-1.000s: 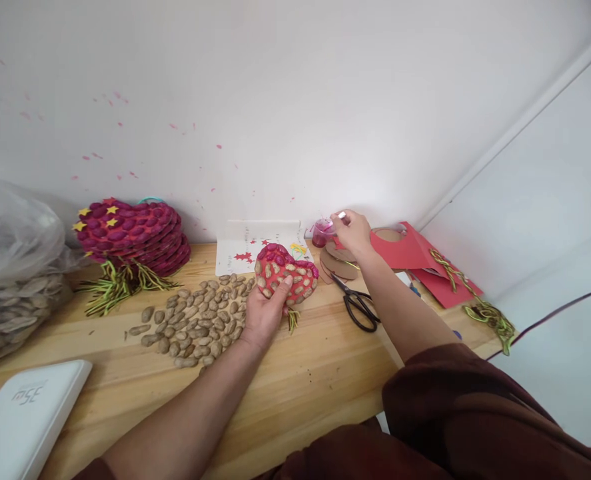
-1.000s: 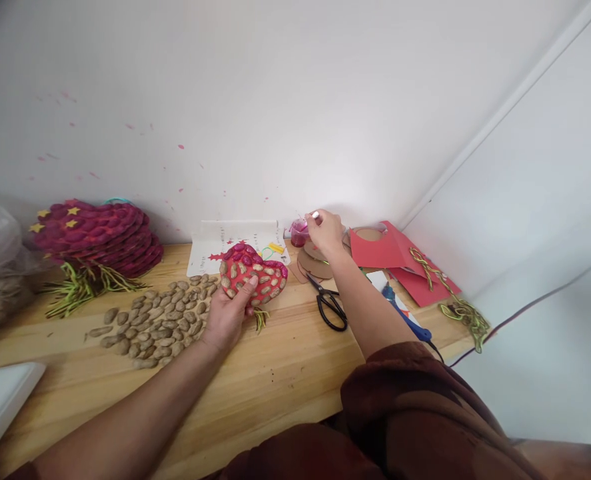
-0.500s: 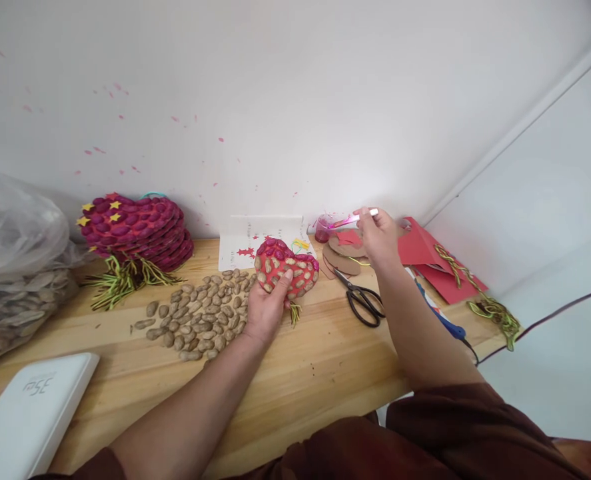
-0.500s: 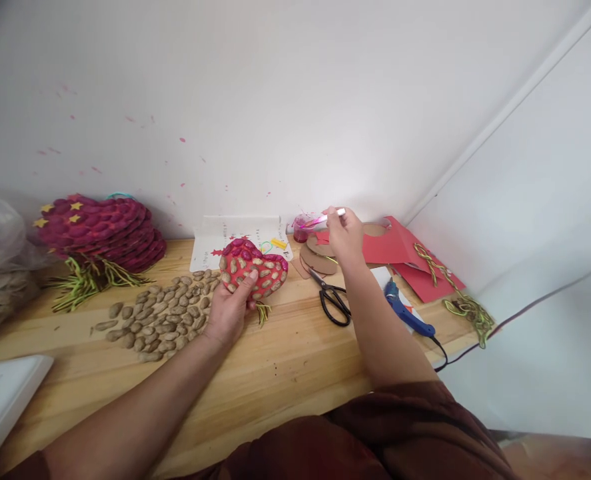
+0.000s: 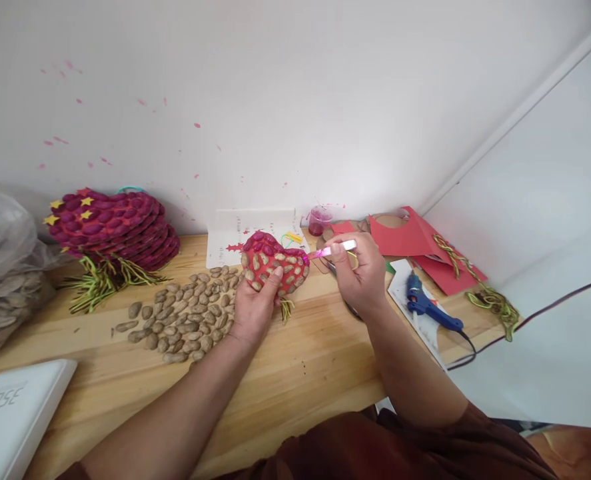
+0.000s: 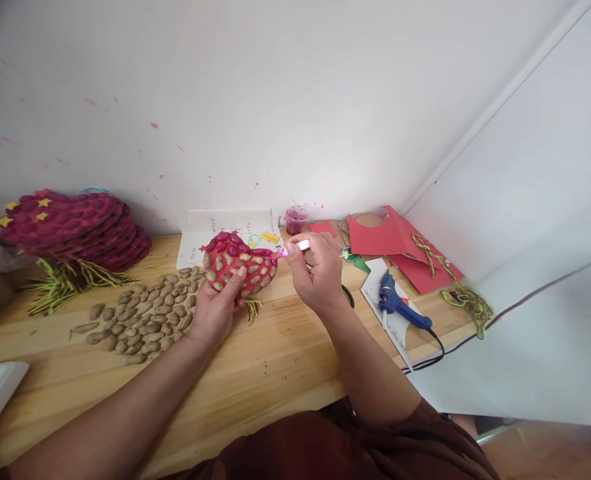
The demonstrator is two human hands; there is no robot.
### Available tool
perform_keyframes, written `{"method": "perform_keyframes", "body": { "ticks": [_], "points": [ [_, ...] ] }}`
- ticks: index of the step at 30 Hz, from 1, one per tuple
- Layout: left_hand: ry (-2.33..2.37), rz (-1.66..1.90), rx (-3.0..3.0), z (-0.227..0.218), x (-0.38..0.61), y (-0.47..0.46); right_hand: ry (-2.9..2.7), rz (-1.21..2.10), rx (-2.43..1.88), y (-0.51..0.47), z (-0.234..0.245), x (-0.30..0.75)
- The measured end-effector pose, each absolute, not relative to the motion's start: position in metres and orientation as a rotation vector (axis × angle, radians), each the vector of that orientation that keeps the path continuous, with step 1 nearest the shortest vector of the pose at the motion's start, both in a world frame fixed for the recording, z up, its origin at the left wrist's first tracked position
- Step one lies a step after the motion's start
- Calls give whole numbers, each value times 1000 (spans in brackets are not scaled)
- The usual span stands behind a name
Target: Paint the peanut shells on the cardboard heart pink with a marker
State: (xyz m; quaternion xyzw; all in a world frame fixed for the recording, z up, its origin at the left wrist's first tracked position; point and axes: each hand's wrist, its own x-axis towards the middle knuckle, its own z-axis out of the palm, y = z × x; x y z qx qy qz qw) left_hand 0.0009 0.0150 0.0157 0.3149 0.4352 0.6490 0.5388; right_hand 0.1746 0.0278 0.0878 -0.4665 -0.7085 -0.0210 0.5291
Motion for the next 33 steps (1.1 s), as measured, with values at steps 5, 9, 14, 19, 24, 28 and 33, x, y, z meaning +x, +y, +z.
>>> {"method": "perform_keyframes", "body": {
  "ticks": [5, 9, 14, 19, 24, 28, 33],
  "points": [
    [1066, 1544, 797, 18, 1, 13, -1739, -81, -1082, 29, 86, 176],
    [1080, 1549, 780, 20, 2, 12, -1755, -82, -1091, 28, 86, 175],
    [1091, 1524, 799, 20, 2, 12, -1765, -84, -1088, 29, 86, 175],
    [1068, 1546, 777, 22, 2, 12, -1775, -78, -1094, 30, 84, 175],
    [1074, 1553, 764, 21, 2, 11, -1794, -60, -1101, 30, 83, 175],
    [1085, 1541, 757, 23, 2, 11, -1828, -44, -1083, 28, 84, 175],
    [1062, 1555, 758, 21, 2, 12, -1859, -62, -1055, 27, 85, 175]
  ]
}}
